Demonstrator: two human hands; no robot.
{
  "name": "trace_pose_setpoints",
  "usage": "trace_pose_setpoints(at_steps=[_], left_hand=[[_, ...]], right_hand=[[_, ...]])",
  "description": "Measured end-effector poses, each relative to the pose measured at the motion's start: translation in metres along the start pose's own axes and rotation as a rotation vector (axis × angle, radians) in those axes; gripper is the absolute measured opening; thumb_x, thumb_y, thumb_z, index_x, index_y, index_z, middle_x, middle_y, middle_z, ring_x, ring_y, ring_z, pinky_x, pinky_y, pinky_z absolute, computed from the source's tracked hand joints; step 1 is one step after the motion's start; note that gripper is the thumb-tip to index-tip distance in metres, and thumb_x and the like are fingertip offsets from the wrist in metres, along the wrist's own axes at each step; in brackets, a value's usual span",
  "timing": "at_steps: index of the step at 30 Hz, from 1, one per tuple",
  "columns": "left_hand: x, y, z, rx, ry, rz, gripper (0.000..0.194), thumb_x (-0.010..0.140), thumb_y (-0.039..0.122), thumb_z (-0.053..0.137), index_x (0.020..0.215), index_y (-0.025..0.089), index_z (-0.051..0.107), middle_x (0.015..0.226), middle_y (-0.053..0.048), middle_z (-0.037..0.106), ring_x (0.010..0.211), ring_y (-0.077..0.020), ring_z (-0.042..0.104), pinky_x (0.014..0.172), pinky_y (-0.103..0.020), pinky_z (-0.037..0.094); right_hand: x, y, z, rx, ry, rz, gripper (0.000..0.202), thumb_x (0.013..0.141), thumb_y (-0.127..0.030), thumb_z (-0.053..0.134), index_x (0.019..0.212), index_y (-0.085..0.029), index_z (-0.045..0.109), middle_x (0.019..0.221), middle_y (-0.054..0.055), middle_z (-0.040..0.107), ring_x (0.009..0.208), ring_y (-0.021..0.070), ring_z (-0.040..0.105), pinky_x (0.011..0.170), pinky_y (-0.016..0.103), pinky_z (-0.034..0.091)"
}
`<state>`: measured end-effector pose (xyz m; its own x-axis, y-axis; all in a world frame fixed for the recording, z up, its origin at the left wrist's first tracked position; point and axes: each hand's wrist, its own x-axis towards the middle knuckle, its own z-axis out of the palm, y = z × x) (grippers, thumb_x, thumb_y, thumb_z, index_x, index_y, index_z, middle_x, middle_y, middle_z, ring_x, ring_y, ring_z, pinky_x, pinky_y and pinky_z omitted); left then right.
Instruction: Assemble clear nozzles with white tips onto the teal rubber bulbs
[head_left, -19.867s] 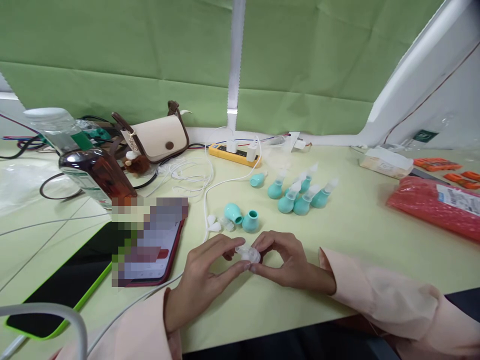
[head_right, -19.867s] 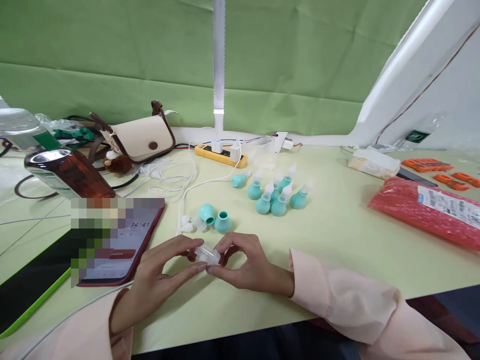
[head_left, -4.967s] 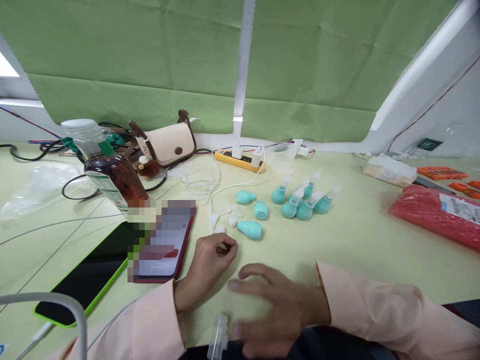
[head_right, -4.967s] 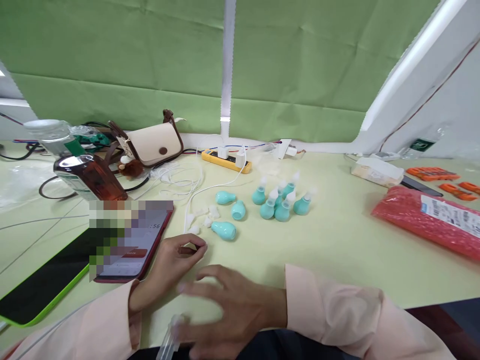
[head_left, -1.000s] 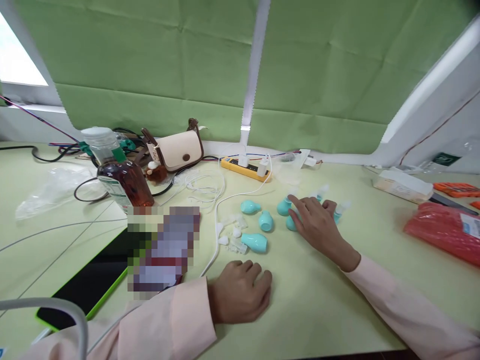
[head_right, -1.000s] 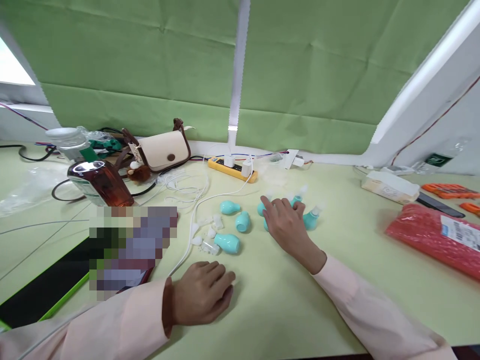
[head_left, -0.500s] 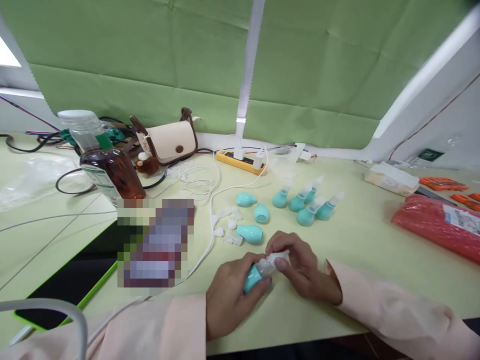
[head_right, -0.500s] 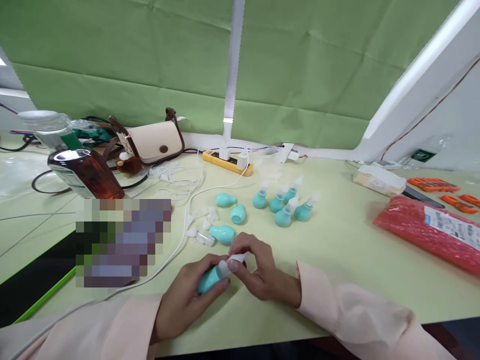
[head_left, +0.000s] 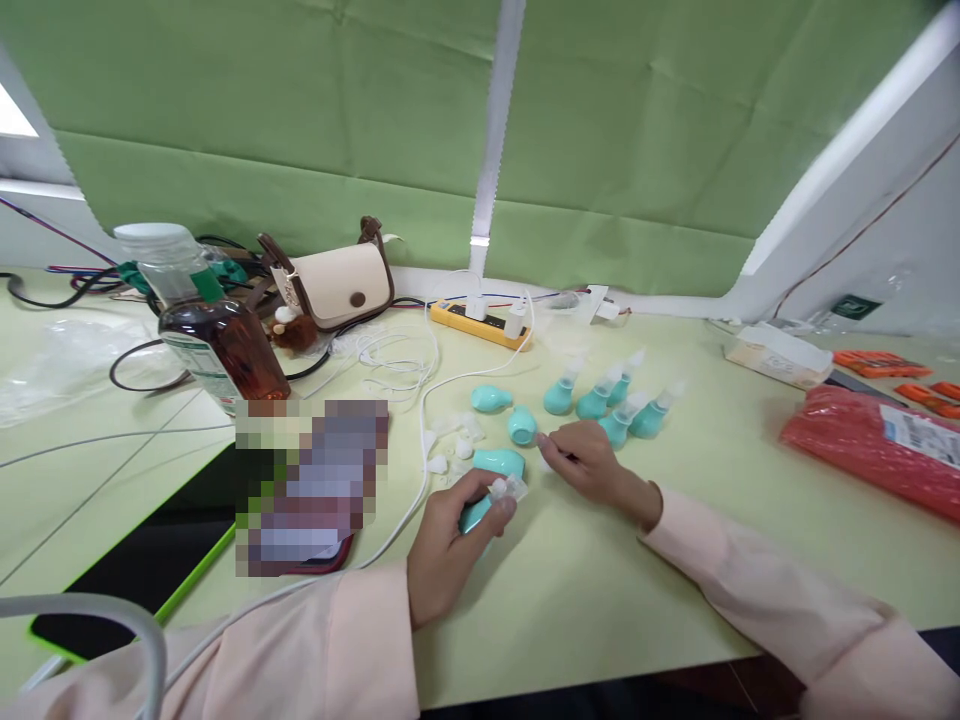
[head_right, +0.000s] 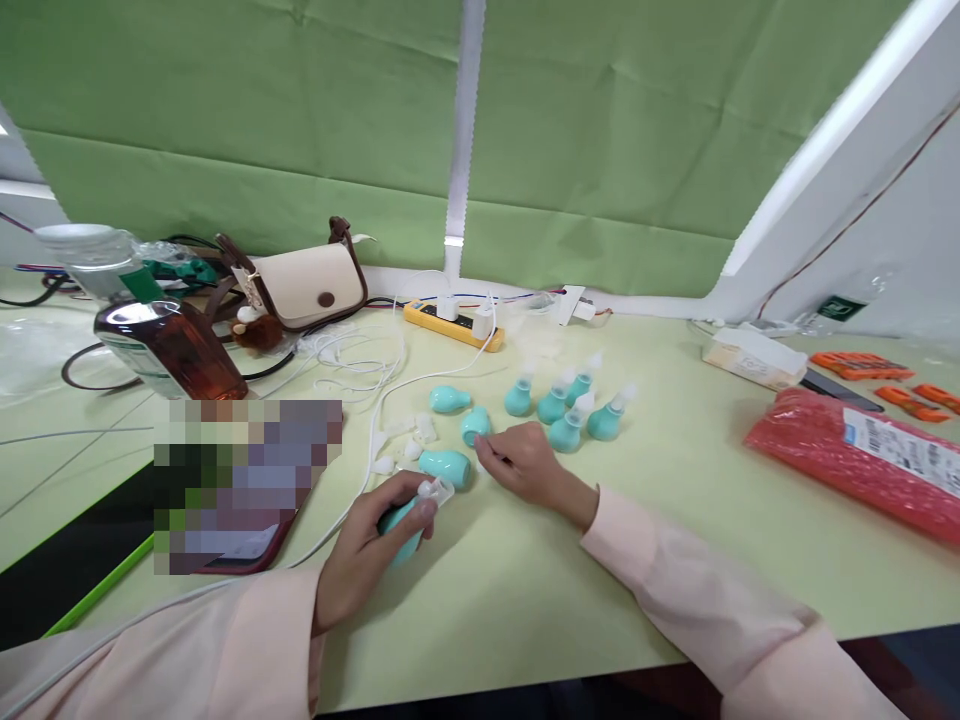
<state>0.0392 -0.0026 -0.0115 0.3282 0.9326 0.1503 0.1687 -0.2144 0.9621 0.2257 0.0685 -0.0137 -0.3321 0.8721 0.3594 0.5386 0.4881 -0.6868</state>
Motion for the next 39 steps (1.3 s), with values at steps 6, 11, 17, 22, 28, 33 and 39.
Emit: trace_pose_setpoints(at_steps=[6, 11, 17, 22, 28, 33, 39], left_hand=[[-0.001, -0.002, 0.002, -0.073, 0.042, -0.039, 0.015, 0.086, 0.032, 0.037, 0.089, 0.02, 0.046, 0.064, 0.002, 0.057, 0.06, -0.0119, 0.049, 0.057, -0.022, 0.036], [-0.007, -0.004, 0.005, -0.108, 0.135, 0.025, 0.007, 0.085, 0.029, 0.039, 0.087, 0.022, 0.037, 0.078, 0.0, 0.058, 0.072, -0.0141, 0.053, 0.066, -0.026, 0.039], [-0.017, -0.005, 0.01, -0.043, 0.049, 0.192, 0.001, 0.086, 0.024, 0.037, 0.086, 0.024, 0.036, 0.086, -0.001, 0.052, 0.08, -0.0142, 0.049, 0.069, -0.027, 0.04], [-0.012, -0.002, 0.01, -0.098, 0.039, 0.225, 0.003, 0.085, 0.02, 0.037, 0.086, 0.022, 0.037, 0.093, -0.003, 0.045, 0.087, -0.0147, 0.045, 0.078, -0.029, 0.039], [-0.004, 0.003, 0.005, 0.05, 0.069, 0.168, 0.01, 0.08, 0.023, 0.05, 0.072, 0.019, 0.045, 0.072, 0.001, 0.045, 0.067, -0.0126, 0.041, 0.062, -0.024, 0.036], [-0.007, 0.003, 0.005, 0.097, 0.066, 0.155, 0.016, 0.079, 0.024, 0.051, 0.065, 0.018, 0.046, 0.063, 0.002, 0.045, 0.061, -0.0114, 0.041, 0.057, -0.023, 0.035], [-0.009, 0.0, 0.003, 0.17, 0.021, 0.221, 0.012, 0.084, 0.021, 0.043, 0.076, 0.018, 0.051, 0.068, 0.001, 0.051, 0.063, -0.0112, 0.047, 0.06, -0.022, 0.038]], right_hand=[[0.005, 0.017, -0.008, -0.204, 0.158, -0.155, 0.036, 0.068, -0.035, 0.055, 0.044, -0.018, 0.034, 0.041, -0.005, 0.025, 0.042, 0.0072, 0.017, 0.047, 0.027, 0.01], [-0.025, -0.023, 0.0, -0.16, 0.123, -0.342, 0.019, 0.074, -0.033, 0.049, 0.065, -0.018, 0.044, 0.047, -0.006, 0.032, 0.042, 0.0072, 0.029, 0.045, 0.022, 0.023], [-0.051, -0.056, 0.011, 0.142, -0.3, -0.115, 0.026, 0.084, -0.035, 0.039, 0.106, -0.021, 0.039, 0.06, -0.003, 0.042, 0.051, 0.0096, 0.037, 0.046, 0.021, 0.034], [-0.045, -0.05, 0.014, 0.206, -0.154, -0.148, 0.019, 0.085, -0.034, 0.036, 0.076, -0.019, 0.044, 0.068, 0.001, 0.04, 0.063, 0.0125, 0.039, 0.057, 0.026, 0.035], [-0.043, -0.048, 0.016, 0.519, -0.357, 0.046, 0.025, 0.087, -0.039, 0.029, 0.077, -0.019, 0.042, 0.069, 0.001, 0.047, 0.063, 0.0121, 0.045, 0.057, 0.025, 0.039], [-0.044, -0.047, 0.014, 0.67, -0.48, 0.213, 0.027, 0.085, -0.041, 0.034, 0.078, -0.017, 0.043, 0.068, 0.0, 0.049, 0.061, 0.011, 0.049, 0.055, 0.023, 0.039], [-0.043, -0.042, 0.011, 0.67, -0.47, 0.232, 0.027, 0.083, -0.043, 0.039, 0.078, -0.017, 0.045, 0.062, -0.001, 0.048, 0.056, 0.0097, 0.045, 0.051, 0.022, 0.036]])
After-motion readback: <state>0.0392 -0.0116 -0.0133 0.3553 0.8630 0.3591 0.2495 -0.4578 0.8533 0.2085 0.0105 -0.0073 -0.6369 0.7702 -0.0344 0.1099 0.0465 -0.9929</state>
